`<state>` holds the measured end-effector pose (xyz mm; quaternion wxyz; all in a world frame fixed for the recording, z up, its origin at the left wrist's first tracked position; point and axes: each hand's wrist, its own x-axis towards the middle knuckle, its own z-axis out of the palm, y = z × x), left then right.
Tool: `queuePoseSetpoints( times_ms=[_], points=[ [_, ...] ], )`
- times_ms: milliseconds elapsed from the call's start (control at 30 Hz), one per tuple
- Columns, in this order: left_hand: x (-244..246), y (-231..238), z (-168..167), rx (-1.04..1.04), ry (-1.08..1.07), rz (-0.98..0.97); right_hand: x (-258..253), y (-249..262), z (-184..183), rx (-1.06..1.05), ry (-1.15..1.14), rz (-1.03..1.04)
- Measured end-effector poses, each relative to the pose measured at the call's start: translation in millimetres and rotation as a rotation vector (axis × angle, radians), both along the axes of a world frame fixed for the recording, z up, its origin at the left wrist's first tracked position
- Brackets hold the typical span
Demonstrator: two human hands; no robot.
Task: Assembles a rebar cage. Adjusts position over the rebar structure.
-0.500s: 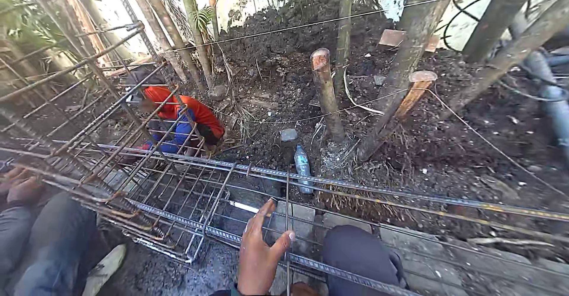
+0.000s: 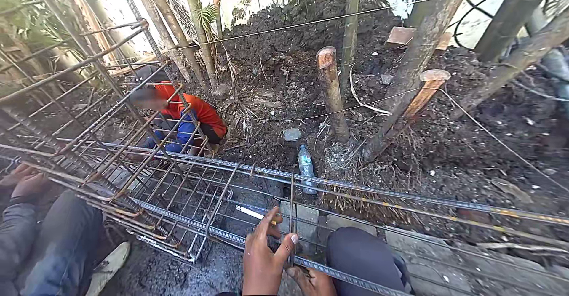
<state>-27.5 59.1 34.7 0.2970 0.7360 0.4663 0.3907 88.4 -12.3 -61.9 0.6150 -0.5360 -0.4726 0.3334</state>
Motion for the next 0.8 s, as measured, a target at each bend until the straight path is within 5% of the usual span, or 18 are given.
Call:
queuePoseSetpoints(
  times_ms=[167,400,800],
  points=[
    [-0.3,-1.9,-4.1,0.050,-0.048,-0.013,0.6,4.2,-2.7,-0.012,-0.044,0.013],
    [-22.6,3.0,-10.6,0.044,-0.169,-0.282,5.1,3.6,-1.2,-0.066,0.012,0.101],
    [-14.7,-16.8,-25.5,0.182,-0.212,-0.076,5.0,7.8,-1.7,-0.111,-0.106,0.169]
  ],
)
